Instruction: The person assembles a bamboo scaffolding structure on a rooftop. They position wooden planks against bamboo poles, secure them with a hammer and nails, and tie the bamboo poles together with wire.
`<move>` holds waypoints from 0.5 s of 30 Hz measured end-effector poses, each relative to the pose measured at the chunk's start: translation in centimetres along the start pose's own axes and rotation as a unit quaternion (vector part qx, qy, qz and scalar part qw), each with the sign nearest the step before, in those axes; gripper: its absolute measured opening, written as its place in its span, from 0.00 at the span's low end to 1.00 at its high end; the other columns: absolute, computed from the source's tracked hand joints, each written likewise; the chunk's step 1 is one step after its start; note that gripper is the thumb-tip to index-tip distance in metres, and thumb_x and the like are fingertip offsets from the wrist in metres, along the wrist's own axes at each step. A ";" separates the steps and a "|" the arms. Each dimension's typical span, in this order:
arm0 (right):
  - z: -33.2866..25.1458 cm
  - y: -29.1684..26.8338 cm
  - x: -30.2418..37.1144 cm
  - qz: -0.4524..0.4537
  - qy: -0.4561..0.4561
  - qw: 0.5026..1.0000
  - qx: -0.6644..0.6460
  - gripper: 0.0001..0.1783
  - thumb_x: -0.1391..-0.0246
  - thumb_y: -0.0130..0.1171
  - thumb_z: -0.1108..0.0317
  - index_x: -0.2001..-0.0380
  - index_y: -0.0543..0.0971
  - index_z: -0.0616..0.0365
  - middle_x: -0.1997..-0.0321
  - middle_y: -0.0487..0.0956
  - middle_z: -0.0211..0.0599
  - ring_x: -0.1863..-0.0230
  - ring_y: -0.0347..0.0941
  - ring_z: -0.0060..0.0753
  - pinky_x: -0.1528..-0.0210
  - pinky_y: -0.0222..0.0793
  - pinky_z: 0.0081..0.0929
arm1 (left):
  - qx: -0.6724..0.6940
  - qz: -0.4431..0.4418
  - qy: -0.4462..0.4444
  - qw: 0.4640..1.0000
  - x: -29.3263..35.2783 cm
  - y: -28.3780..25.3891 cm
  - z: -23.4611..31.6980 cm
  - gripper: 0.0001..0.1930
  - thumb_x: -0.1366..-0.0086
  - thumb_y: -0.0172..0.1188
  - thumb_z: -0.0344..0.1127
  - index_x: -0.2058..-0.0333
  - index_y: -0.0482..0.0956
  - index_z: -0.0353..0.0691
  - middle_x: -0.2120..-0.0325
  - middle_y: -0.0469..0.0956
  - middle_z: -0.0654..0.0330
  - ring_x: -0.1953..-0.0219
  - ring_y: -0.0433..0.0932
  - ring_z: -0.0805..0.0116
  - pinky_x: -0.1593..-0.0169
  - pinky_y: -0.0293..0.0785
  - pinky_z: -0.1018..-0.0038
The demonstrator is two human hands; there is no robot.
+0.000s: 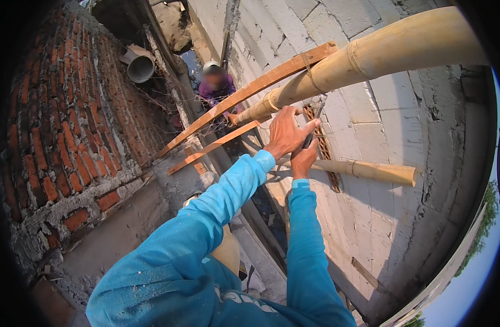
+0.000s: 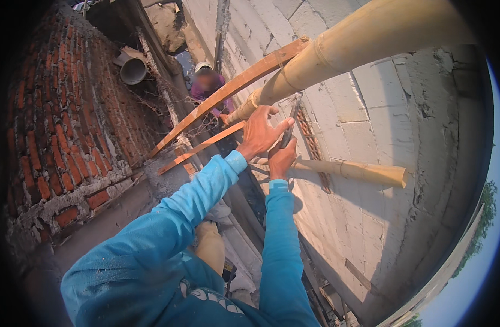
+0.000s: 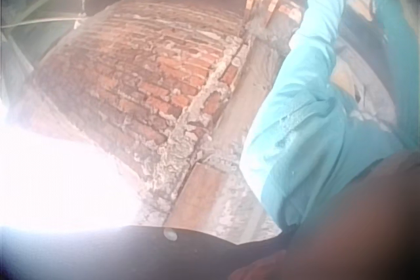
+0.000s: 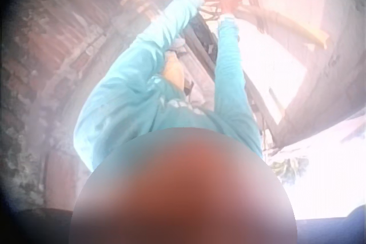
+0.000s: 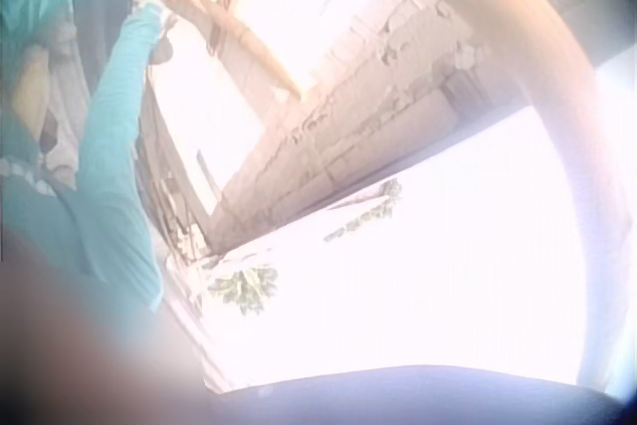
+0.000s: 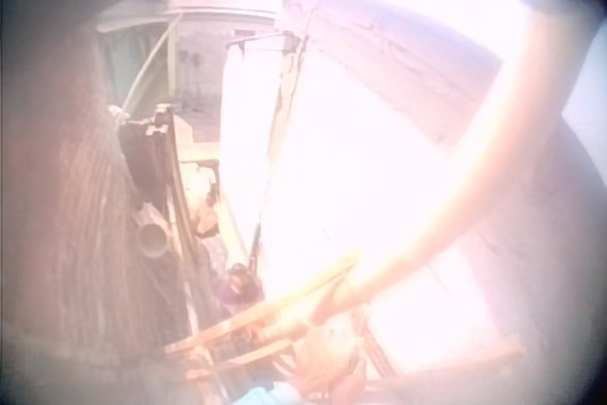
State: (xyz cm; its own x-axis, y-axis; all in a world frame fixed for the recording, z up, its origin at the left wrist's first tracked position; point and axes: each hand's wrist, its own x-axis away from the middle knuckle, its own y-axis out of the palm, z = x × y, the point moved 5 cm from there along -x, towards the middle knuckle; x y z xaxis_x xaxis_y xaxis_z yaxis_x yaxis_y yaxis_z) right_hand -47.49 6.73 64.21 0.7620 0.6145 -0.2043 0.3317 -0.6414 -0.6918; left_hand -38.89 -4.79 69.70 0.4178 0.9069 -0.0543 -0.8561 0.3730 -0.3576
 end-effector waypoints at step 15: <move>-1.7 -8.1 -2.9 -0.430 0.275 0.818 -0.264 0.12 0.36 0.52 0.62 0.61 0.72 0.62 0.75 0.72 0.31 0.76 0.70 0.27 0.76 0.71 0.26 | -0.081 0.066 0.079 0.991 -8.9 -5.6 -5.1 0.22 0.43 0.63 0.39 0.51 0.73 0.36 0.61 0.77 0.45 0.57 0.76 0.43 0.53 0.71 0.55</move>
State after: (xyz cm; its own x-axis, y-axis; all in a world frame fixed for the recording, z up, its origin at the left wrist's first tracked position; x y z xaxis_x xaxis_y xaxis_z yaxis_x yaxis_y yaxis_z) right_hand -51.41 9.36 71.58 0.2066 0.7359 0.6448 0.9605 -0.2780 0.0094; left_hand -36.24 -15.96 67.45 0.3584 0.8991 -0.2515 -0.8517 0.2046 -0.4824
